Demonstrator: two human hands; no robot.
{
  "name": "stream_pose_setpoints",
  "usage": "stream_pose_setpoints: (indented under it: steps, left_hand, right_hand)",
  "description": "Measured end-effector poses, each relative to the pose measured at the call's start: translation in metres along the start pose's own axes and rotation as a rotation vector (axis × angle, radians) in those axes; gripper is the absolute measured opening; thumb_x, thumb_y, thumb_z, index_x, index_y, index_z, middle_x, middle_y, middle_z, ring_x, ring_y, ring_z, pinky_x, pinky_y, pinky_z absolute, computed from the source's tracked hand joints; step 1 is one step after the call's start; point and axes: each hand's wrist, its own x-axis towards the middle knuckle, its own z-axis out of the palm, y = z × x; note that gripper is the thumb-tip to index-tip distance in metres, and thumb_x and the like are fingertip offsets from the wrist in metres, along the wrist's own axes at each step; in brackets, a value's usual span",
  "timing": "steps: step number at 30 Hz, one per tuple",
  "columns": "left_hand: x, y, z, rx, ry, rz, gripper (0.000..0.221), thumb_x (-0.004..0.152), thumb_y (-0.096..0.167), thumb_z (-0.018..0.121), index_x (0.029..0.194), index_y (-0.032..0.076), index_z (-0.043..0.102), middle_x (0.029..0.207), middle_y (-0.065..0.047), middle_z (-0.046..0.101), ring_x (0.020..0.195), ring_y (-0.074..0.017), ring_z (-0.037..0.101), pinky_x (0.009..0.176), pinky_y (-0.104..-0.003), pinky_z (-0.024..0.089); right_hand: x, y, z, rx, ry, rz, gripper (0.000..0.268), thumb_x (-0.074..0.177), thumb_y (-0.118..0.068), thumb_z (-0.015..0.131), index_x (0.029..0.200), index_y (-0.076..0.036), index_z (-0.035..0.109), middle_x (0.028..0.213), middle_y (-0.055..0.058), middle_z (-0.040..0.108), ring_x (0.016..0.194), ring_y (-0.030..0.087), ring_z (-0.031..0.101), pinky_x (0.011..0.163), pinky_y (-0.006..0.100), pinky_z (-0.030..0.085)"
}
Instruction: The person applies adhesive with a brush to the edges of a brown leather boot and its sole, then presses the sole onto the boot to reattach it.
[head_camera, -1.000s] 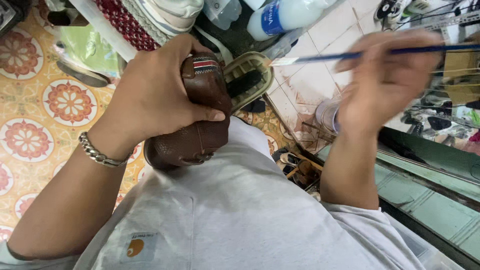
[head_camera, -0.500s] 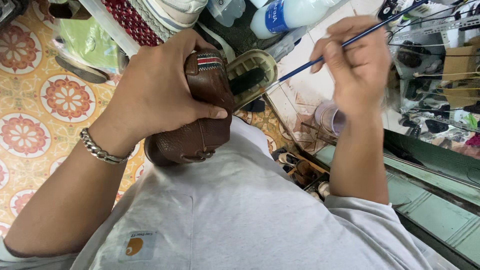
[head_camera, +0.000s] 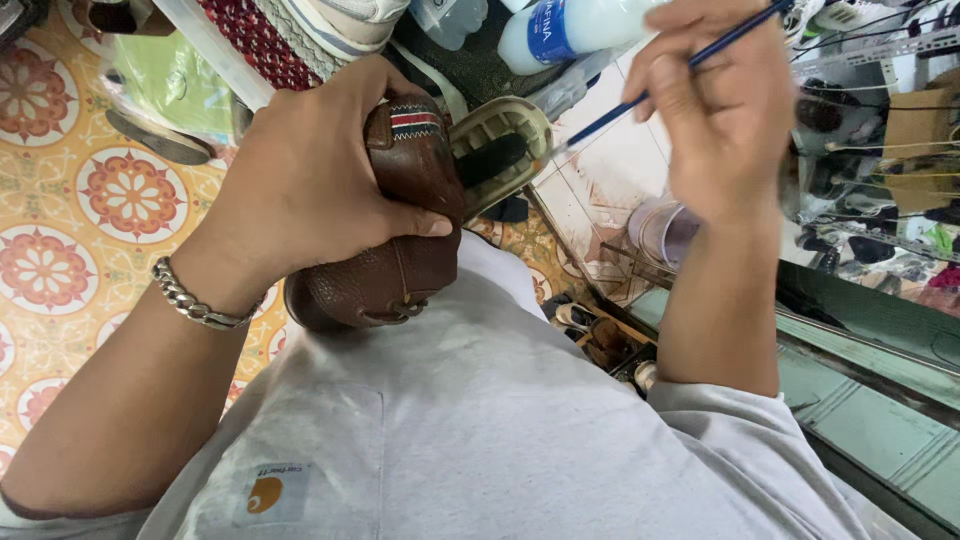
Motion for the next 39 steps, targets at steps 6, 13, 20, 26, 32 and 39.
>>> stream_pose_setpoints:
  steps: [6,13,20,26,32,39]
  left_hand:
    - [0.0,0.003,0.0,0.014,-0.005,-0.021,0.1,0.063,0.054,0.12,0.146,0.02,0.075,0.13,-0.004,0.091,0.114,-0.0424,0.084,0.091,-0.057,0.059]
    - [0.0,0.001,0.002,-0.011,0.006,0.017,0.097,0.064,0.051,0.12,0.144,0.019,0.074,0.13,-0.005,0.091,0.114,-0.0404,0.084,0.091,-0.055,0.059]
    - [-0.001,0.004,0.001,-0.033,0.0,0.008,0.094,0.063,0.048,0.118,0.143,0.021,0.076,0.13,-0.003,0.092,0.115,-0.0387,0.085,0.092,-0.053,0.059]
    - [0.0,0.002,0.003,-0.023,0.006,0.012,0.099,0.062,0.051,0.121,0.145,0.019,0.076,0.132,-0.004,0.092,0.118,-0.0384,0.086,0.093,-0.053,0.06]
    - [-0.001,-0.001,0.006,-0.01,0.016,0.038,0.1,0.064,0.053,0.12,0.146,0.019,0.074,0.131,-0.005,0.092,0.116,-0.0405,0.085,0.092,-0.055,0.059]
    - [-0.004,-0.002,0.005,-0.032,0.03,0.05,0.099,0.065,0.051,0.12,0.146,0.018,0.074,0.134,-0.003,0.09,0.119,-0.0382,0.084,0.094,-0.053,0.059]
  right_hand:
    - [0.006,-0.024,0.008,-0.082,-0.044,-0.06,0.032,0.144,-0.015,0.057,0.156,0.015,0.06,0.115,0.03,0.075,0.091,0.031,0.072,0.083,0.038,0.059]
    - [0.003,-0.015,0.002,-0.118,0.035,-0.117,0.026,0.145,-0.008,0.055,0.153,0.016,0.059,0.114,0.031,0.07,0.089,0.032,0.07,0.082,0.039,0.052]
    - [-0.002,-0.03,0.001,-0.234,-0.097,-0.091,0.029,0.144,-0.013,0.055,0.153,0.014,0.062,0.114,0.027,0.079,0.101,0.034,0.08,0.091,0.043,0.062]
    - [0.001,-0.017,0.01,-0.182,0.034,-0.382,0.015,0.139,-0.003,0.055,0.134,0.01,0.06,0.108,0.027,0.075,0.089,0.032,0.071,0.08,0.043,0.057]
    - [-0.006,-0.002,0.015,-0.178,-0.017,-0.264,0.021,0.139,-0.005,0.057,0.135,0.014,0.065,0.109,0.03,0.077,0.099,0.04,0.077,0.086,0.046,0.059]
    - [-0.022,0.012,0.028,-0.072,0.125,-0.366,0.009,0.132,0.004,0.062,0.128,0.011,0.065,0.1,0.027,0.078,0.079,0.031,0.078,0.066,0.036,0.062]
